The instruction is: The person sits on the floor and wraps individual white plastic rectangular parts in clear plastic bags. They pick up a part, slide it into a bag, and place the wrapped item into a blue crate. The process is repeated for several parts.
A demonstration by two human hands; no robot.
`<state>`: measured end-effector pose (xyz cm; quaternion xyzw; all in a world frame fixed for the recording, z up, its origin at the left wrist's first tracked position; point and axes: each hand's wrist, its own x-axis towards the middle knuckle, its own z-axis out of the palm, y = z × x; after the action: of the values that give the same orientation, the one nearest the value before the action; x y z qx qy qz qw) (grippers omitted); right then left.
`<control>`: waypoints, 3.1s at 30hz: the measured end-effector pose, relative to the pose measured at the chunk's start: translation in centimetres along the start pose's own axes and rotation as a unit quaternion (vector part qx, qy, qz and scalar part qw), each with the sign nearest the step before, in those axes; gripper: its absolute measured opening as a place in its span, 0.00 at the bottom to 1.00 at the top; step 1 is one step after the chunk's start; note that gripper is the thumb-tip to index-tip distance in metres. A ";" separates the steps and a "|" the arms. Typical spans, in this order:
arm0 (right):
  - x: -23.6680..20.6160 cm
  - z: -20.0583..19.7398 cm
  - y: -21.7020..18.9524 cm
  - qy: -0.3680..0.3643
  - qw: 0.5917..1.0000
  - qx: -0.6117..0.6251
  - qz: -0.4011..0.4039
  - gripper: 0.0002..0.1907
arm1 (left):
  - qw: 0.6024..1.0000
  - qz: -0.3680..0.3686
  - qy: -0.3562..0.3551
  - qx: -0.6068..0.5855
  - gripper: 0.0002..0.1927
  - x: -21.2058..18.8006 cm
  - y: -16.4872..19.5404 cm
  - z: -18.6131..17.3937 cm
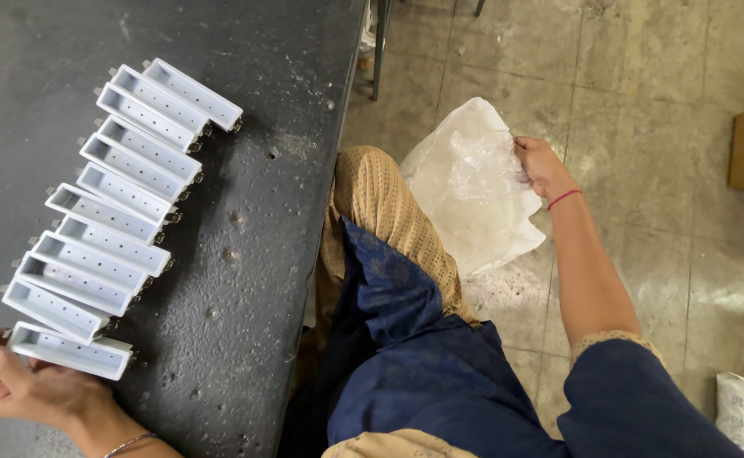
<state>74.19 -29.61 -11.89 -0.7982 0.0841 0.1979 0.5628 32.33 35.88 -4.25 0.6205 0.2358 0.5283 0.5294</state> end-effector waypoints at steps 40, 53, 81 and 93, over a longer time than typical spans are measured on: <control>-1.0 0.1 -7.3 -0.146 0.971 0.156 -0.106 0.08 | 0.996 -0.019 0.080 -0.032 0.14 -0.8 1.7 1.6; -16.4 28.3 -22.6 -0.459 0.852 0.039 -0.248 0.05 | 0.973 -0.120 -0.049 0.191 0.28 -12.3 15.4 12.3; -32.2 42.6 -18.4 -0.704 0.697 0.031 -0.133 0.44 | 0.940 -0.213 0.212 0.160 0.15 -14.5 16.1 -2.5; -33.6 45.5 -15.5 -0.714 0.687 -0.071 -0.116 0.50 | 0.884 -0.015 0.169 0.435 0.28 -15.3 19.2 -4.1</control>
<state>39.21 15.27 2.23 -0.4571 -0.4504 0.6464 0.4129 18.39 18.22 6.48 0.6861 0.5370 0.4619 0.1660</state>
